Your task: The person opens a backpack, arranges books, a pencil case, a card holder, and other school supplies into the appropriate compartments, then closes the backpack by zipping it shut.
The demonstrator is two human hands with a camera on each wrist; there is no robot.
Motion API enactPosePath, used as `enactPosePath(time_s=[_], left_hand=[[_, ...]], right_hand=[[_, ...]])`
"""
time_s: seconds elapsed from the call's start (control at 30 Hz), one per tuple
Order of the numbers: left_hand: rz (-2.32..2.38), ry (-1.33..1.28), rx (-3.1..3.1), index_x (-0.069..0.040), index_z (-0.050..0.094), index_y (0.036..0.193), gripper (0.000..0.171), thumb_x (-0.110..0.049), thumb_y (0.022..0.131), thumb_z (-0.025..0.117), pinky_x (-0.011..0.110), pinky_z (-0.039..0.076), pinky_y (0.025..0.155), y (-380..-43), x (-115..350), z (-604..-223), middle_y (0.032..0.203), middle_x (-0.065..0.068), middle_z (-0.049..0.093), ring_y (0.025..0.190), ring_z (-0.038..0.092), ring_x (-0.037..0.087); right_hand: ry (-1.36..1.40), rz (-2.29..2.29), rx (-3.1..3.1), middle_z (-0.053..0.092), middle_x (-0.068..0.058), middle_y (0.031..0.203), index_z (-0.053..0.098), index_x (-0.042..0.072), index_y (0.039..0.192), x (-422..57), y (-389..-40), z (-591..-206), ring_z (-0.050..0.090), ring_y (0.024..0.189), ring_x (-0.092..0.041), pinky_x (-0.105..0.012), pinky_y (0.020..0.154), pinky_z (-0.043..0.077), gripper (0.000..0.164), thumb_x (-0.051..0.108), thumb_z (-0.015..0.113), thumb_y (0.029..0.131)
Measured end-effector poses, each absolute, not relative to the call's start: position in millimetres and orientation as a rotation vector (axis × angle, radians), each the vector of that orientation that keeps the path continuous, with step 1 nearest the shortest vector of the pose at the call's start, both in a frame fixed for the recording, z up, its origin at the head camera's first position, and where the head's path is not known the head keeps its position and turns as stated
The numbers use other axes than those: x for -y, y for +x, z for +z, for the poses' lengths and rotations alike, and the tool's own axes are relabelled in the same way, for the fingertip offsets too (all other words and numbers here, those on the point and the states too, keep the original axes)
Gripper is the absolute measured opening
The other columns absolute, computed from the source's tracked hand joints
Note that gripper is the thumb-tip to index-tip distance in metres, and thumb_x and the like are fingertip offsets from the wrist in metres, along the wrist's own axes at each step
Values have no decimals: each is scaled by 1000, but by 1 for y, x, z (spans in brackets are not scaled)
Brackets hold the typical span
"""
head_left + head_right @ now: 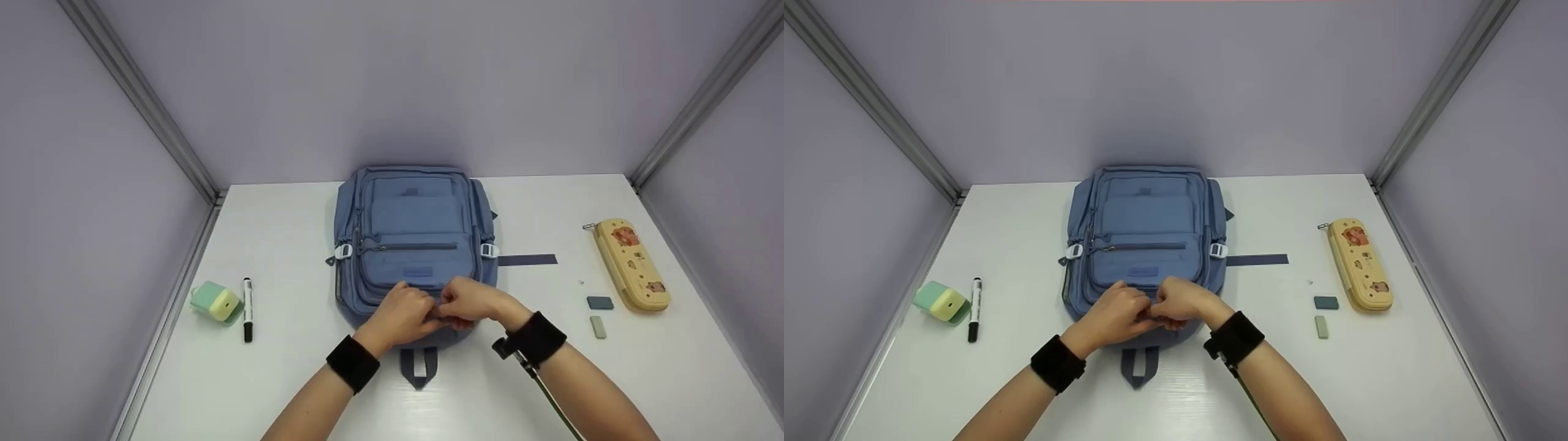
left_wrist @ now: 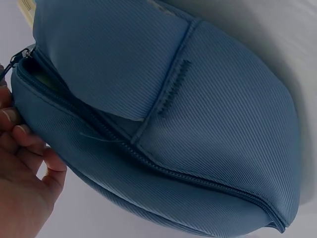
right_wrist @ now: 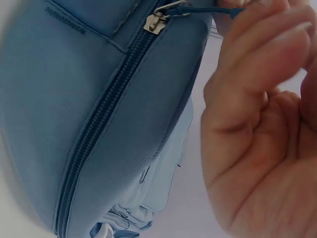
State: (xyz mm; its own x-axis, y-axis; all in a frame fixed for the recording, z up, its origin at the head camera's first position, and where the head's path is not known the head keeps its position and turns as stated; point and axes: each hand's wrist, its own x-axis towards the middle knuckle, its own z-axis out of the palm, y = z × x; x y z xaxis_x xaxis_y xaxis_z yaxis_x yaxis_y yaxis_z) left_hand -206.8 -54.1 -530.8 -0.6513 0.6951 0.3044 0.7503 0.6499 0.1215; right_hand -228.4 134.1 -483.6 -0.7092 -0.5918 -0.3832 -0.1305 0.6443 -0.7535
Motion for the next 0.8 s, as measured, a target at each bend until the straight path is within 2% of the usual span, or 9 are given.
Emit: enactPosePath(time_s=[0.17,0.3,0.4,0.5,0.67,0.8], left_hand=[[-275,-1175,2633,-18,54,64,31,-33,87,68,37,43,71,-205,52,-533,66,-6,58,64,59,15],[-266,-1137,2630,-18,52,64,28,-26,90,62,38,43,70,-202,51,-537,65,-5,57,63,58,17],[-249,-1091,2648,-17,52,64,29,-25,92,57,37,41,68,-201,49,-539,65,-4,57,62,56,17],[-222,-1063,2675,-16,56,67,29,-26,95,54,37,40,67,-199,47,-539,69,-3,60,64,58,18],[-242,-1065,2695,-16,58,67,28,-26,93,57,36,40,64,-197,49,-537,70,-3,61,66,59,18],[-292,-1089,2663,-18,49,59,31,-23,86,62,35,40,62,-196,53,-534,62,-4,53,61,55,17]], right_hand=[[-767,-944,-2195,63,2,60,67,7,74,-138,-230,-484,57,51,-9,-24,48,45,24,19,65,93],[-975,-874,-2342,61,5,71,66,10,80,-144,-233,-489,55,62,-8,-25,56,46,12,15,77,83],[-1101,-763,-2550,59,2,86,68,10,86,-146,-232,-497,54,76,-14,-32,69,47,22,14,85,72],[-1190,-644,-2708,59,-5,103,71,10,88,-147,-230,-507,55,91,-23,-41,82,46,26,14,87,68],[-1270,-575,-2828,62,-10,111,68,10,77,-149,-229,-521,59,99,-31,-49,88,45,16,8,82,70],[-1313,-626,-2828,62,-10,111,60,13,68,-152,-232,-524,59,101,-30,-48,89,45,21,4,80,69]])
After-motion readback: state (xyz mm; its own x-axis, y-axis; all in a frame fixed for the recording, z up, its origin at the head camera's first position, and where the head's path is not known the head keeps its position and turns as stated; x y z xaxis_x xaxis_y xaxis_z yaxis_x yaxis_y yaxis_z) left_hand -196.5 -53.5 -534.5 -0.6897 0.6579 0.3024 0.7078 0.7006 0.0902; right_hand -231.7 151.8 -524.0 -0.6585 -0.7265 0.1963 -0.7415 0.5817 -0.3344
